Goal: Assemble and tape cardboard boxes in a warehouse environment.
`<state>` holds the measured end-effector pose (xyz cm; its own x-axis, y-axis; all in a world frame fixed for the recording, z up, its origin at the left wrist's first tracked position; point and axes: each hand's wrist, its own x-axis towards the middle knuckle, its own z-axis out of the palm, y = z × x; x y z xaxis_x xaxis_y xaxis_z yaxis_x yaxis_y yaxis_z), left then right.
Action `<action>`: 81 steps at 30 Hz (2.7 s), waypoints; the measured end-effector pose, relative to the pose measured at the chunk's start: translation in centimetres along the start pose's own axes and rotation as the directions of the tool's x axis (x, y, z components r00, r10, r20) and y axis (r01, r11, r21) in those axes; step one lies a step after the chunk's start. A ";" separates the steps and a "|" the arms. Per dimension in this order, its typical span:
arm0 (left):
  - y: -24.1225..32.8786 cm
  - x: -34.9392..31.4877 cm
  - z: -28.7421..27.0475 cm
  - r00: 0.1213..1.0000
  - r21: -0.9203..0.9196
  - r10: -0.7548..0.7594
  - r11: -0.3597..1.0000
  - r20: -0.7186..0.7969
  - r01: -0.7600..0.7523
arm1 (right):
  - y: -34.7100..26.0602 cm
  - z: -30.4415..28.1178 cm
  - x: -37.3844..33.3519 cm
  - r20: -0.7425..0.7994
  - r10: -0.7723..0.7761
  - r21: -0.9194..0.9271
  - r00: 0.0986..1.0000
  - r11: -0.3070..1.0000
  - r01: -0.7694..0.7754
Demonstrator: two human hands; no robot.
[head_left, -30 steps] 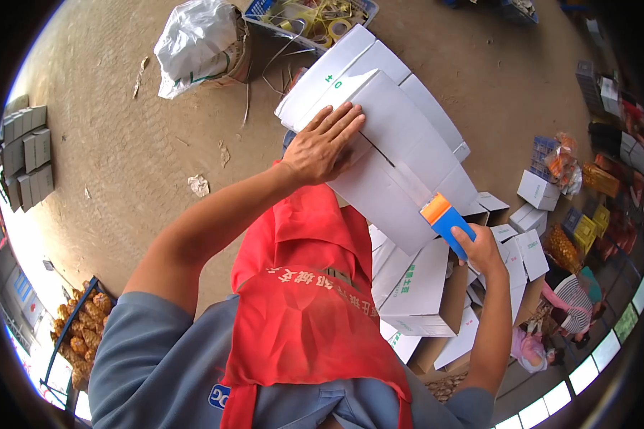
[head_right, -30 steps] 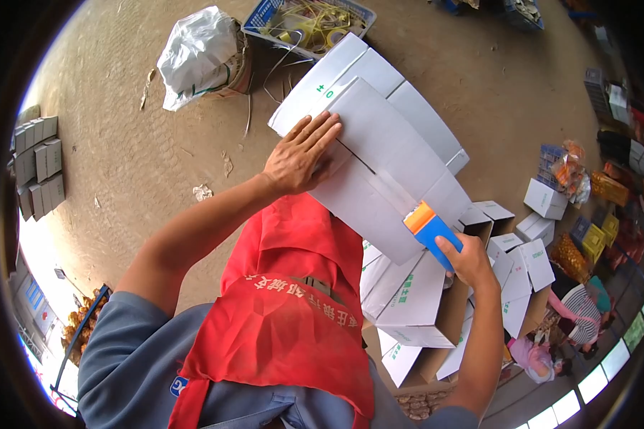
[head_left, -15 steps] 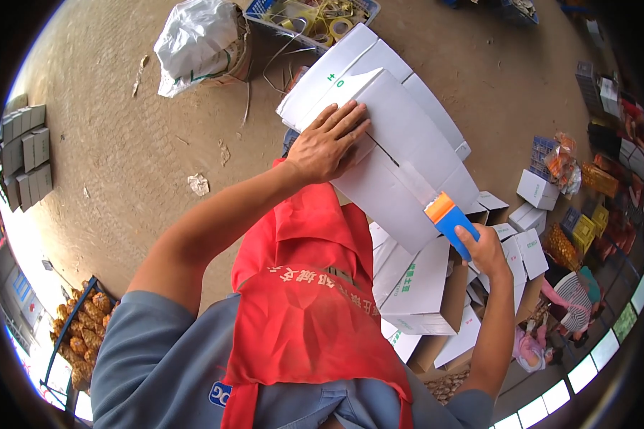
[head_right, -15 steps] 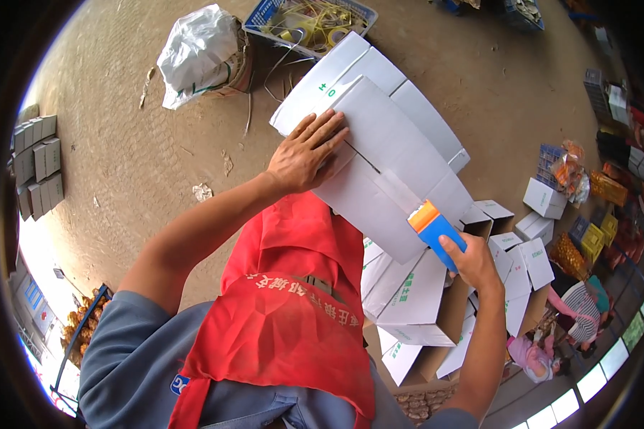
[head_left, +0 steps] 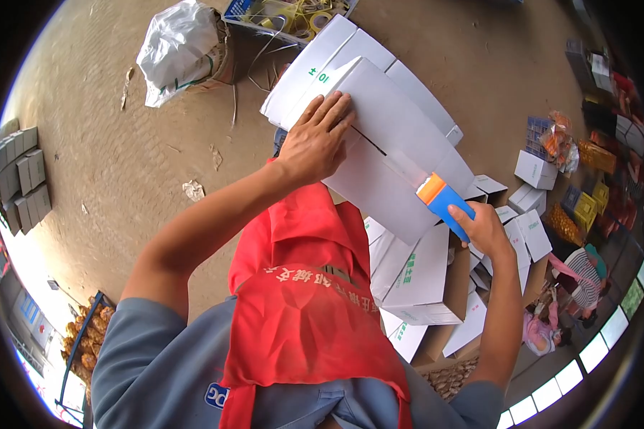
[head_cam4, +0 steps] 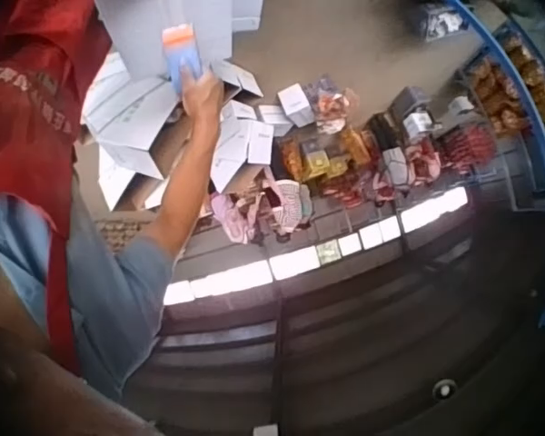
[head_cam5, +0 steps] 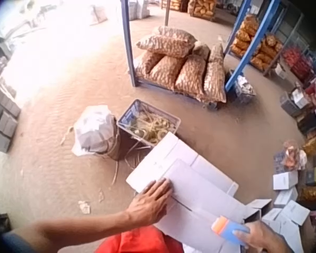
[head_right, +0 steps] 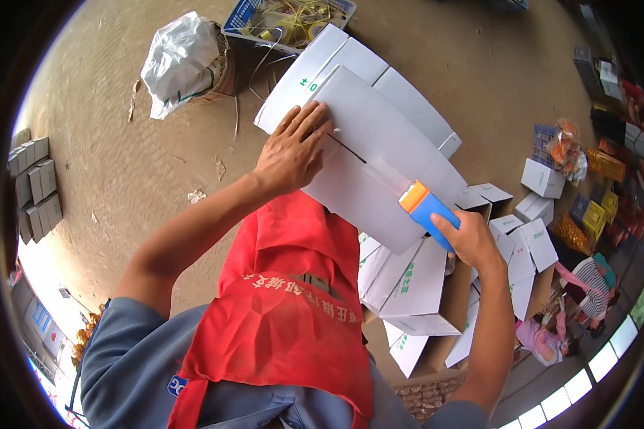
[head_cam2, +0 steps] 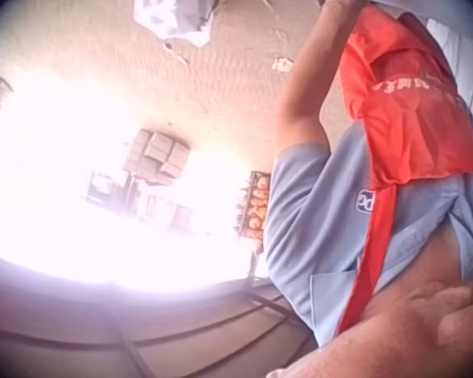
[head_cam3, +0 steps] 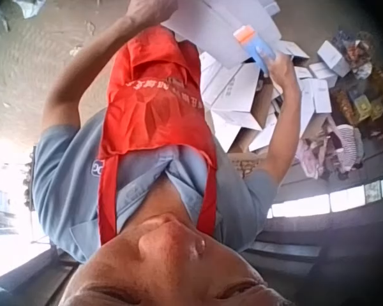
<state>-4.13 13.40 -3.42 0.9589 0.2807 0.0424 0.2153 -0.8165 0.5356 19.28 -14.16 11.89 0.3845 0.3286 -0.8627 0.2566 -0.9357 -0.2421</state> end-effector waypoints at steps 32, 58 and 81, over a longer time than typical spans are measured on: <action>1.1 2.4 3.8 0.951 -0.210 0.310 0.930 0.004 -0.302 | 0.6 -2.4 -3.3 0.115 0.025 0.155 0.993 0.987 -0.042; 0.4 -5.6 3.1 0.867 -0.324 -0.488 0.808 0.099 0.491 | -7.0 -0.3 -3.4 0.072 -0.311 0.568 0.948 0.794 0.217; -0.8 -5.2 4.2 0.878 -0.402 -0.475 0.794 0.059 0.456 | -35.8 6.4 7.0 -0.340 -0.656 0.624 0.674 0.379 0.684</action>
<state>-8.53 10.43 -7.60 0.7508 0.6041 -0.2671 0.5342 -0.3176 0.7834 7.12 20.79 11.66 0.3921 0.8788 -0.2718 -0.1928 -0.2104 -0.9584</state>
